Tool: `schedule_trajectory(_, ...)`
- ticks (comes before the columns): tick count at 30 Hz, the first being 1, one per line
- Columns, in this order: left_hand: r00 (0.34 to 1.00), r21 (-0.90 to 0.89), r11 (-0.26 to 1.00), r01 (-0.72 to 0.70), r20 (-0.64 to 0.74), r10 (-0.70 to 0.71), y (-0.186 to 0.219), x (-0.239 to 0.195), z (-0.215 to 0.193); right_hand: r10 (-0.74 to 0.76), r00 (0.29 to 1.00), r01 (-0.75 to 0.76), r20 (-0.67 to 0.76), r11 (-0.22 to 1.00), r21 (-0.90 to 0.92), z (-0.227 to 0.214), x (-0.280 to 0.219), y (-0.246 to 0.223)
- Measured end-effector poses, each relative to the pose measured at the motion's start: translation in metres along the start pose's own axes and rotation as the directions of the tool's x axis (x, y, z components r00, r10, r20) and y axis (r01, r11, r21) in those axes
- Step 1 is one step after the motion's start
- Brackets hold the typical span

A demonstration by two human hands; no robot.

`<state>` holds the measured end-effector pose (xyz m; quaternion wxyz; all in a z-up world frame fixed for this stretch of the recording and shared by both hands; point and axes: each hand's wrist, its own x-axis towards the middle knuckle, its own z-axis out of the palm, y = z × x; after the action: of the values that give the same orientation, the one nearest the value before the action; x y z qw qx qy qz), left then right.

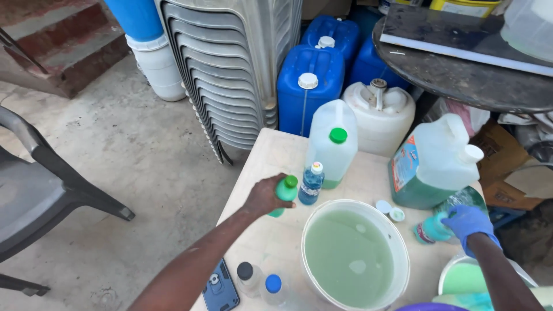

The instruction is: The person pours a blue liquid from a purple bucket into a white bucket using a plastic jug. They then pour a green liquid from a metal bowl into a small clear bottle using the same jug. Finally, they stir the green liquid in the metal bowl with a wooden stick.

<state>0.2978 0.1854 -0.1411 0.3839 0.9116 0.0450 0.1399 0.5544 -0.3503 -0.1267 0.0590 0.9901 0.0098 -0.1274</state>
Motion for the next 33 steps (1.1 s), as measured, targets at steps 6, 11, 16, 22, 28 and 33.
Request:
schedule_trajectory(6,0.979,-0.076,0.978,0.194,0.077,-0.188,-0.018,0.005,0.036,0.041,0.996,-0.029,0.081,0.989,-0.144,-0.019,-0.006,0.005)
schedule_trajectory(11,0.980,-0.082,0.977,0.196,0.056,-0.191,-0.044,0.009,0.031,-0.041,0.999,0.041,-0.005,0.999,-0.029,-0.119,-0.087,-0.035)
schedule_trajectory(16,0.980,-0.097,0.975,0.198,0.048,-0.194,-0.057,0.010,0.023,-0.161,0.974,0.186,-0.162,0.970,0.154,-0.192,-0.143,-0.107)
schedule_trajectory(22,0.960,-0.157,0.949,0.272,0.113,-0.257,-0.053,0.004,0.012,-0.347,0.936,0.352,-0.060,0.931,0.096,-0.243,-0.244,-0.245)
schedule_trajectory(28,0.919,-0.067,0.940,0.335,0.242,-0.311,-0.037,-0.001,-0.004,-0.643,0.740,0.671,-0.196,0.727,0.146,-0.139,-0.201,-0.333)
schedule_trajectory(33,0.914,-0.037,0.939,0.343,0.242,-0.325,-0.037,-0.009,-0.003,-0.660,0.747,0.663,-0.080,0.734,0.148,-0.059,-0.161,-0.377)
